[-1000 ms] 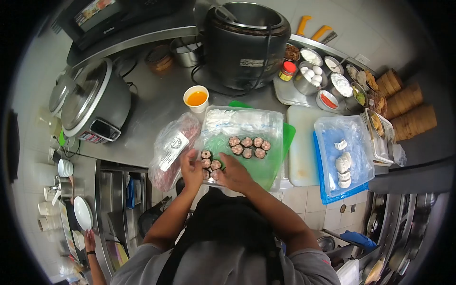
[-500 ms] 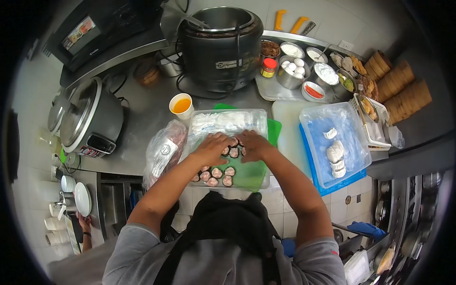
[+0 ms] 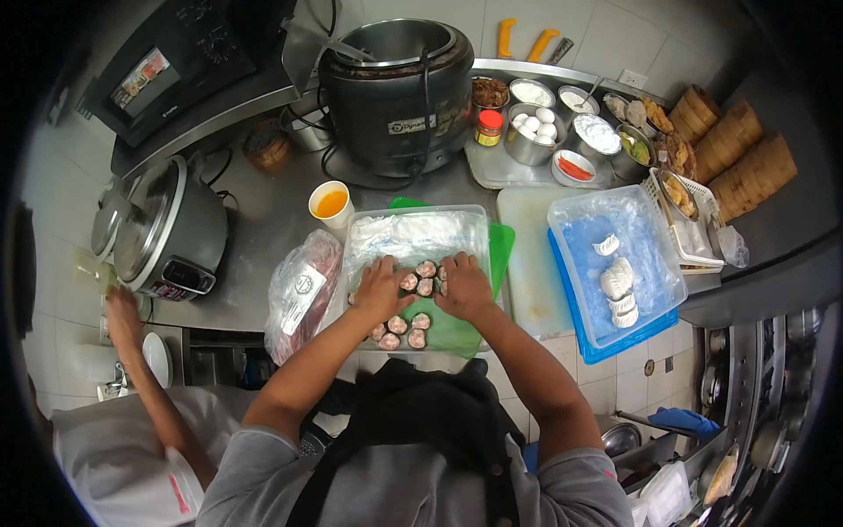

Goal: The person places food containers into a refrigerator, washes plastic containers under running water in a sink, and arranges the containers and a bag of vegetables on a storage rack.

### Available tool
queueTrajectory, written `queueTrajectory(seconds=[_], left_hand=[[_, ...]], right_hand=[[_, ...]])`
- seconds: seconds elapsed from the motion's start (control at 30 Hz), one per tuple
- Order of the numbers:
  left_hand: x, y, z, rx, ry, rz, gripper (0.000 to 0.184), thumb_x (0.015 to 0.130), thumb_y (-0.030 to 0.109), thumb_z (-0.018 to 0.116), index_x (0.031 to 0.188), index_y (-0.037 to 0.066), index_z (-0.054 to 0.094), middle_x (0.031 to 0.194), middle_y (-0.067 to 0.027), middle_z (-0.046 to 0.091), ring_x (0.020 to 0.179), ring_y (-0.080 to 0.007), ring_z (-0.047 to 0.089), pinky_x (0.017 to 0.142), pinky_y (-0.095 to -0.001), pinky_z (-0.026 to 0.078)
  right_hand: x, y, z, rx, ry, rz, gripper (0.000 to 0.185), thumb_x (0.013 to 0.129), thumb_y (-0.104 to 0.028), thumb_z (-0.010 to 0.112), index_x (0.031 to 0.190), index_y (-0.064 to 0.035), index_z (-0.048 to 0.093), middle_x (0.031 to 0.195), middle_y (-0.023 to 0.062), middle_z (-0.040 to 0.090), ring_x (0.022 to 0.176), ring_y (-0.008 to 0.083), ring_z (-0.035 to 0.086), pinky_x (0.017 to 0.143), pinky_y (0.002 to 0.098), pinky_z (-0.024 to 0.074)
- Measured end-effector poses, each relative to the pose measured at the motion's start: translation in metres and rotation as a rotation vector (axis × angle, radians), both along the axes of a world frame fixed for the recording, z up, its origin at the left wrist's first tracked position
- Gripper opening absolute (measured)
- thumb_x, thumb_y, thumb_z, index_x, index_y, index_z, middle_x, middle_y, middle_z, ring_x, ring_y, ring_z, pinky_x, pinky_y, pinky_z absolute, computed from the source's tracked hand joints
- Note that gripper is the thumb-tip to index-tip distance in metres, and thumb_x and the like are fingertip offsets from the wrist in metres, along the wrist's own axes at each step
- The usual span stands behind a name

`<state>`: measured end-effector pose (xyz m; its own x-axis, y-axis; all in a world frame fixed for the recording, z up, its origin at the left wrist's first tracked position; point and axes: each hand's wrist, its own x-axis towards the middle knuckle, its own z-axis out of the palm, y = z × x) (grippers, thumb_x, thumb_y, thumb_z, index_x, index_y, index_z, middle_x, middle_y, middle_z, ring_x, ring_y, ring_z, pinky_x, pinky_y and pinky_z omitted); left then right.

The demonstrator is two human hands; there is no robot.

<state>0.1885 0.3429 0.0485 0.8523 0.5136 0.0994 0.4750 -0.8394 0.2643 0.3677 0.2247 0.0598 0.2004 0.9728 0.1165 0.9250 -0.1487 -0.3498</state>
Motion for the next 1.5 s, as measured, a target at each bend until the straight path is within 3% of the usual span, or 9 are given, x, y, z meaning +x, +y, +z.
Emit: queueTrajectory(seconds=[0.27, 0.3, 0.43, 0.67, 0.77, 1.0, 1.1, 1.33, 1.5], left_hand=[[0.002, 0.003, -0.017, -0.117, -0.179, 0.01, 0.044, 0.067, 0.032, 0.081, 0.104, 0.012, 0.067, 0.109, -0.007, 0.056, 0.11, -0.0293, 0.05, 0.098, -0.0583, 0.032], [-0.001, 0.005, -0.014, -0.097, -0.245, 0.004, 0.04, 0.069, 0.026, 0.081, 0.103, 0.011, 0.066, 0.107, -0.0076, 0.058, 0.11, -0.0259, 0.052, 0.089, -0.0506, 0.044], [-0.006, -0.004, 0.005, -0.251, -0.667, 0.199, 0.036, 0.071, 0.012, 0.08, 0.105, 0.009, 0.065, 0.096, -0.0071, 0.06, 0.088, -0.0197, 0.059, 0.051, -0.027, 0.049], [0.009, -0.073, 0.025, -0.394, -0.319, -0.332, 0.038, 0.07, 0.02, 0.079, 0.102, 0.007, 0.063, 0.096, -0.012, 0.061, 0.088, -0.0305, 0.058, 0.08, -0.0413, 0.046], [0.026, -0.096, 0.01, -0.308, -0.129, -0.261, 0.034, 0.071, 0.026, 0.077, 0.095, 0.007, 0.064, 0.096, -0.0131, 0.062, 0.093, -0.0331, 0.057, 0.087, -0.0441, 0.042], [0.047, -0.114, 0.026, -0.428, 0.073, -0.133, 0.028, 0.076, 0.031, 0.073, 0.087, 0.006, 0.065, 0.097, -0.0147, 0.062, 0.099, -0.0321, 0.056, 0.085, -0.0451, 0.042], [0.048, -0.115, 0.027, -0.491, 0.124, -0.194, 0.029, 0.077, 0.032, 0.071, 0.084, 0.005, 0.065, 0.095, -0.0149, 0.063, 0.099, -0.032, 0.056, 0.084, -0.0456, 0.042], [0.003, -0.061, 0.025, -0.413, -0.333, -0.247, 0.013, 0.072, 0.012, 0.066, 0.084, 0.007, 0.066, 0.08, -0.0123, 0.061, 0.083, -0.0324, 0.058, 0.074, -0.0433, 0.046], [-0.011, -0.012, 0.036, -0.275, -0.263, 0.006, 0.013, 0.071, 0.008, 0.066, 0.085, 0.006, 0.064, 0.08, -0.0121, 0.061, 0.082, -0.0325, 0.057, 0.072, -0.0435, 0.046]], right_hand=[[-0.001, 0.006, 0.003, -0.121, 0.022, -0.093, 0.057, 0.059, -0.023, 0.078, 0.108, -0.0068, 0.053, 0.107, 0.0171, 0.05, 0.102, 0.0363, 0.049, 0.086, 0.0448, 0.046], [0.0, 0.002, 0.002, -0.044, 0.088, -0.082, 0.055, 0.06, -0.023, 0.077, 0.107, -0.0067, 0.053, 0.106, 0.0165, 0.052, 0.101, 0.0361, 0.049, 0.085, 0.0449, 0.0456], [0.005, -0.002, -0.004, 0.086, 0.24, -0.07, 0.05, 0.063, -0.023, 0.077, 0.103, -0.008, 0.051, 0.097, 0.0124, 0.057, 0.095, 0.0323, 0.054, 0.08, 0.0475, 0.044], [0.016, 0.005, 0.001, 0.118, 0.288, -0.033, 0.036, 0.07, -0.014, 0.07, 0.1, -0.0057, 0.053, 0.087, 0.0143, 0.06, 0.083, 0.0342, 0.058, 0.078, 0.0459, 0.0451], [0.015, 0.003, 0.005, 0.146, 0.238, -0.054, 0.034, 0.072, -0.01, 0.067, 0.102, -0.004, 0.053, 0.091, 0.0163, 0.061, 0.085, 0.0349, 0.058, 0.077, 0.044, 0.0467], [0.033, -0.034, 0.057, 0.292, 0.57, -0.072, 0.03, 0.073, -0.008, 0.066, 0.1, -0.0019, 0.056, 0.092, 0.0178, 0.057, 0.082, 0.0303, 0.062, 0.073, 0.039, 0.0499], [0.034, -0.061, 0.068, -0.017, 0.473, -0.023, 0.033, 0.072, -0.01, 0.073, 0.1, -0.0026, 0.058, 0.094, 0.0141, 0.057, 0.077, 0.0234, 0.062, 0.07, 0.0338, 0.0498], [0.0, -0.058, 0.037, -0.098, 0.639, 0.08, 0.028, 0.071, -0.01, 0.068, 0.095, -0.0033, 0.058, 0.099, 0.0179, 0.058, 0.084, 0.0344, 0.062, 0.076, 0.0404, 0.0509], [-0.023, -0.048, 0.02, -0.224, 0.272, 0.203, 0.021, 0.072, -0.017, 0.066, 0.09, -0.0061, 0.06, 0.094, 0.0163, 0.062, 0.081, 0.0342, 0.064, 0.074, 0.0442, 0.0511]])
